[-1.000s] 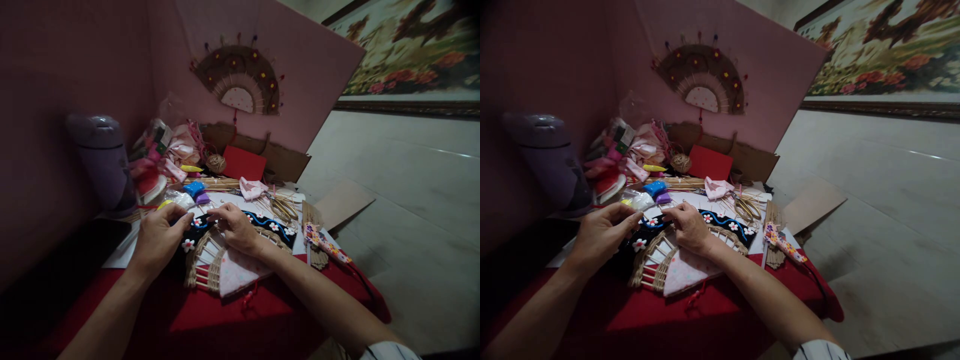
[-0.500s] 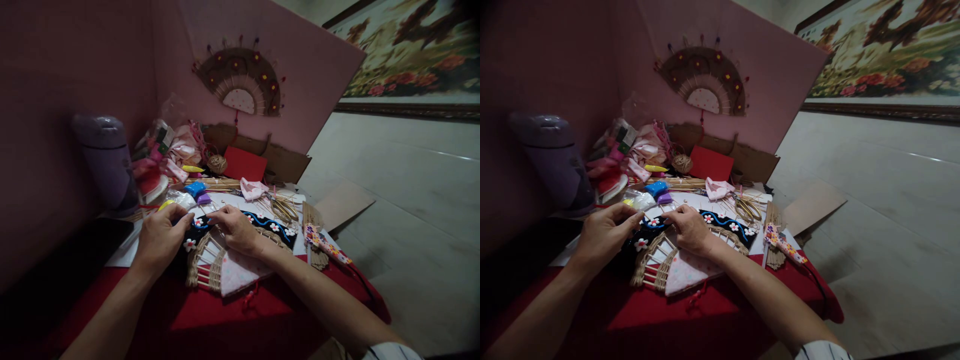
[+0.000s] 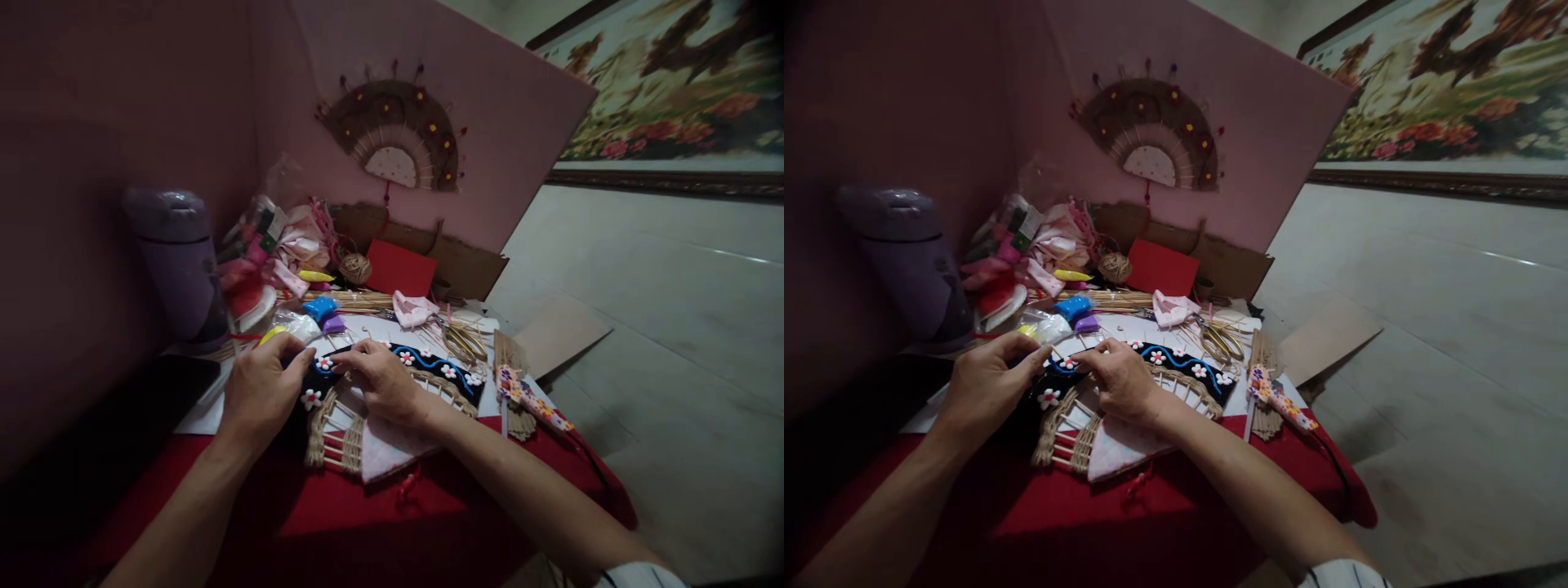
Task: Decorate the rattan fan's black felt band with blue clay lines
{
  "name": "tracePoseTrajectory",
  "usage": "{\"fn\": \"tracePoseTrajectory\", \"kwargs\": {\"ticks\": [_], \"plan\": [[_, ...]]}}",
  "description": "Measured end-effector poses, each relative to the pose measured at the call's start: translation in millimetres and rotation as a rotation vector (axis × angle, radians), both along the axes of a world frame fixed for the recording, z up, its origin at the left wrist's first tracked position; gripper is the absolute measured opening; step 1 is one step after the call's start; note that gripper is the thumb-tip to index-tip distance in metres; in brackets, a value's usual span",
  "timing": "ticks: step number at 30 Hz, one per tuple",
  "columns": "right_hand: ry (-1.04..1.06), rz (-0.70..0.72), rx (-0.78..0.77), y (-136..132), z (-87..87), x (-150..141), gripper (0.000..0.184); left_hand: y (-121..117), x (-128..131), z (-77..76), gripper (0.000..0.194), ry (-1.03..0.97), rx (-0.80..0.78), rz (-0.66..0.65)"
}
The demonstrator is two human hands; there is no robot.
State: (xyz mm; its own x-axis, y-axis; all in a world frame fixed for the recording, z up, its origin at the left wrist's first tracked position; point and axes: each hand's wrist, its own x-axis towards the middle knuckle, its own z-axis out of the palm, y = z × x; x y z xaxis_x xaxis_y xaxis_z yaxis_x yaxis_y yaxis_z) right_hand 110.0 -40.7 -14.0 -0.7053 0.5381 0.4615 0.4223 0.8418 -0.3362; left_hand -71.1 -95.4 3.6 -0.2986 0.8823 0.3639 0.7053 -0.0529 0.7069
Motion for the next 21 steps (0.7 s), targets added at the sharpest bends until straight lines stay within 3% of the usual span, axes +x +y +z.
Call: {"fn": "tracePoseTrajectory", "kwargs": {"ticks": [11, 21], "plan": [[-0.05, 0.014, -0.019, -6.9, 4.8, -4.7, 0.056, -6.3, 5.1, 8.2, 0.021, 0.207, -0.137, 0.111], [-0.034, 0.0, -0.02, -9.8, 8.5, -9.4, 0.048, -7.7, 3.3, 8.7, 0.024, 0.3, -0.179, 0.152]]}}
